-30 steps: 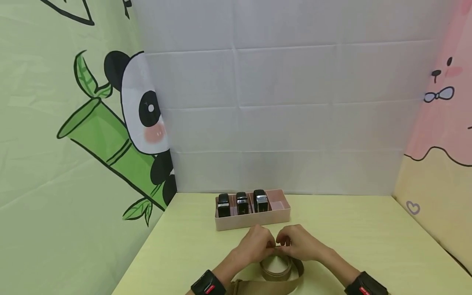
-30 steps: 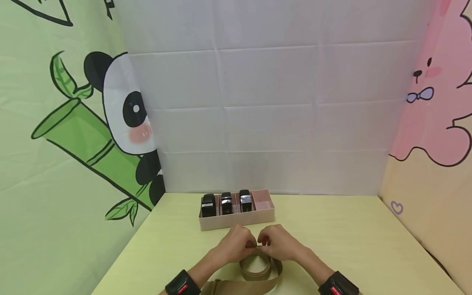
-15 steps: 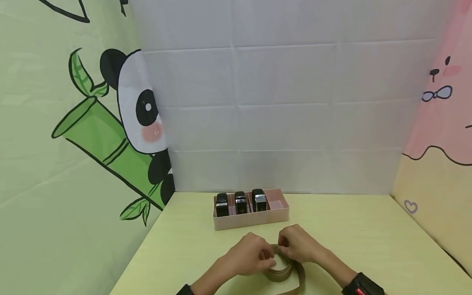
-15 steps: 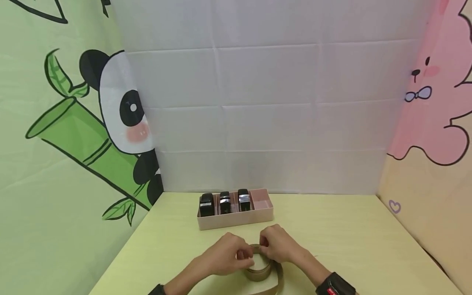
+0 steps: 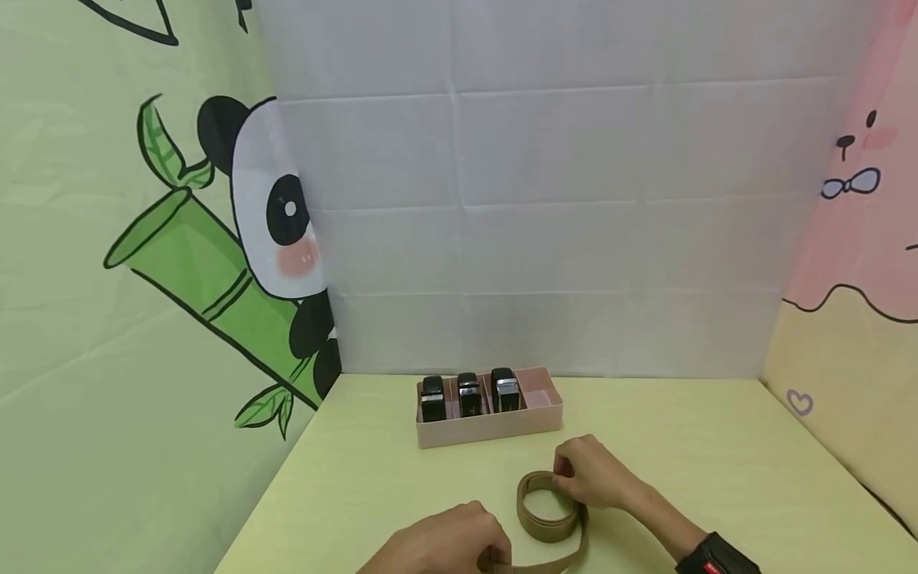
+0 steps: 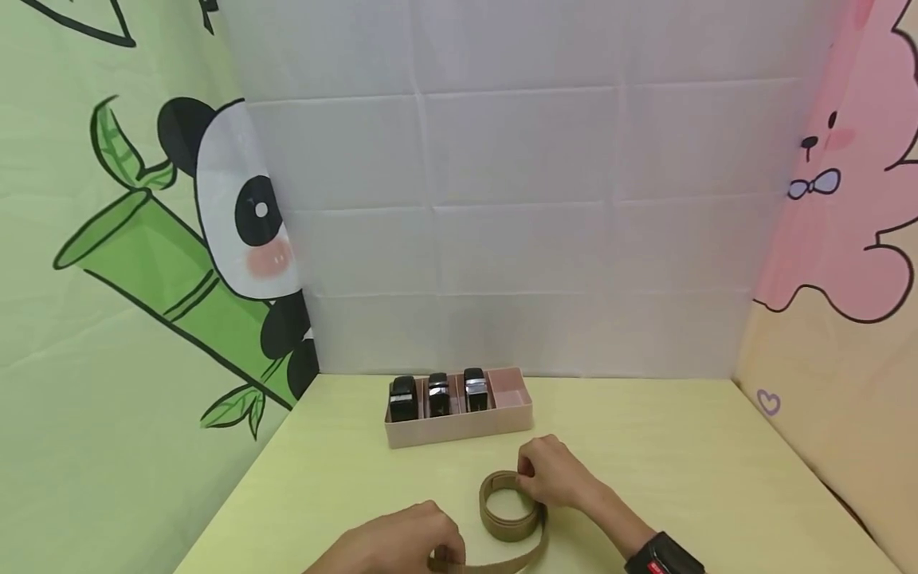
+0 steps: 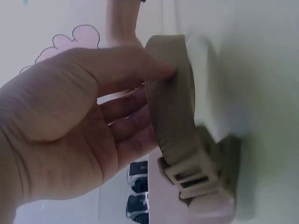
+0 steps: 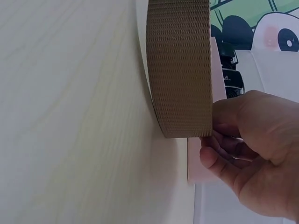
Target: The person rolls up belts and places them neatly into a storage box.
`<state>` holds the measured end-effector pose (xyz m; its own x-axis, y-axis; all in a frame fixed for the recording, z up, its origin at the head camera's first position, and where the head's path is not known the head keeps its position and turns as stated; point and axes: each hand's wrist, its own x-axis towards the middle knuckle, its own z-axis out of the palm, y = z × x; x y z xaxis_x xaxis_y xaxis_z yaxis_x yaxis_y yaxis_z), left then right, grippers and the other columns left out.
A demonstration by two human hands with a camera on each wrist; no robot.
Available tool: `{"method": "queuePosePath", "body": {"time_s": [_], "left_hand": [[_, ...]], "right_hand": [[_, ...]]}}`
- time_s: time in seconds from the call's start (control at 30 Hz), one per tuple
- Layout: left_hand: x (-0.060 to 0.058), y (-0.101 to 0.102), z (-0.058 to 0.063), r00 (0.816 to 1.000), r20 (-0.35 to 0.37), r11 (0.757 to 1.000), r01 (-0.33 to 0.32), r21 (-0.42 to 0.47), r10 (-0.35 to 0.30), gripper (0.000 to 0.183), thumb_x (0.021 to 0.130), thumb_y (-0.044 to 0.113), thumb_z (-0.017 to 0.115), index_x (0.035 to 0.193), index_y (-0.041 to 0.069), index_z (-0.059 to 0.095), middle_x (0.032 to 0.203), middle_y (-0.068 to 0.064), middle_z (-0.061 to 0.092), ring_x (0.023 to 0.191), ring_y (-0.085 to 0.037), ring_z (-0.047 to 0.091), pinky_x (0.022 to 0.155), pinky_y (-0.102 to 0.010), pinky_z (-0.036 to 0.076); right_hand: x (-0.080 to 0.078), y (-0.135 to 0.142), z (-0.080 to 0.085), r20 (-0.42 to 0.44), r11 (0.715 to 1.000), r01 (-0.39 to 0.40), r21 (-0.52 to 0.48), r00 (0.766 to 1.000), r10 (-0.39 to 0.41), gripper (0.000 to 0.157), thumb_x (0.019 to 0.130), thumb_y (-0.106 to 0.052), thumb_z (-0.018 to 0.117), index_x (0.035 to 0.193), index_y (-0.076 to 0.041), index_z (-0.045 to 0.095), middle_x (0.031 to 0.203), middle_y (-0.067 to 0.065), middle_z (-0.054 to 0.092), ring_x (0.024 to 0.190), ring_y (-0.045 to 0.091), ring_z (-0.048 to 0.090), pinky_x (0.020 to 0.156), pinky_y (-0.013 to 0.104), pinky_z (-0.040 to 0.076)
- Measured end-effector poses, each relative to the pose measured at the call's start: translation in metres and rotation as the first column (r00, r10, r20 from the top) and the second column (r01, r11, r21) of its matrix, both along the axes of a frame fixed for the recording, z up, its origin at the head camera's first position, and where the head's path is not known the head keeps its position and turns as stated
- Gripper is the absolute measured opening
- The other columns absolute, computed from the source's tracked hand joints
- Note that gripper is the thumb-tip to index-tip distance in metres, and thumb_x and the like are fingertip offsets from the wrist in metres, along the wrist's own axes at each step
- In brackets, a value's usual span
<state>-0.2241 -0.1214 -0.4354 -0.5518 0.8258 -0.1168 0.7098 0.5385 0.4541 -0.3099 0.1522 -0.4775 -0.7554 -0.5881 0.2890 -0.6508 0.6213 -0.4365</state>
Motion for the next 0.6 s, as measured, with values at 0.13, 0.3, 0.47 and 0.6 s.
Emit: {"method": "queuePosePath", "body": {"time_s": [0.13, 0.3, 0.47, 0.6], "left_hand": [[-0.015, -0.012, -0.004, 0.956, -0.292, 0.999, -0.008, 0.045, 0.02, 0.021, 0.076, -0.002, 0.082, 0.079, 0.019, 0.084, 0.072, 0.016, 0.071, 0.062, 0.01, 0.053, 0.056, -0.009, 0.048], [-0.036, -0.021, -0.028, 0.84, -0.531, 0.99, -0.047, 0.134, 0.112, 0.021, 0.076, 0.0, 0.085, 0.077, 0.021, 0.086, 0.08, 0.012, 0.069, 0.075, 0.002, 0.056, 0.072, -0.022, 0.055], [-0.047, -0.023, -0.047, 0.751, -0.635, 0.976, -0.049, 0.214, 0.178, 0.015, 0.076, 0.005, 0.087, 0.079, 0.02, 0.086, 0.08, 0.006, 0.057, 0.074, -0.005, 0.047, 0.069, -0.02, 0.049], [-0.049, -0.021, -0.049, 0.795, -0.553, 0.955, -0.105, 0.279, 0.249, 0.011, 0.079, 0.004, 0.08, 0.085, 0.013, 0.084, 0.079, 0.006, 0.065, 0.071, -0.002, 0.057, 0.065, -0.015, 0.05]], "right_hand": [[0.003, 0.006, -0.001, 0.005, 1.0, 0.009, -0.002, 1.0, -0.009, 0.019, 0.084, -0.008, 0.079, 0.071, -0.017, 0.069, 0.065, -0.012, 0.059, 0.058, 0.001, 0.051, 0.052, 0.019, 0.046], [0.007, 0.01, -0.003, 0.006, 1.0, 0.009, 0.002, 1.0, -0.009, 0.022, 0.084, -0.009, 0.079, 0.069, -0.019, 0.067, 0.064, -0.015, 0.058, 0.057, -0.001, 0.05, 0.051, 0.018, 0.046], [0.013, 0.008, -0.004, 0.029, 1.0, -0.013, -0.011, 0.999, 0.013, 0.022, 0.084, -0.008, 0.078, 0.07, -0.02, 0.066, 0.064, -0.015, 0.058, 0.057, -0.001, 0.05, 0.051, 0.018, 0.046], [0.017, 0.004, -0.004, 0.046, 1.0, -0.023, -0.009, 0.999, 0.023, 0.023, 0.084, -0.008, 0.077, 0.069, -0.021, 0.065, 0.064, -0.016, 0.057, 0.057, -0.002, 0.05, 0.052, 0.017, 0.046]]}}
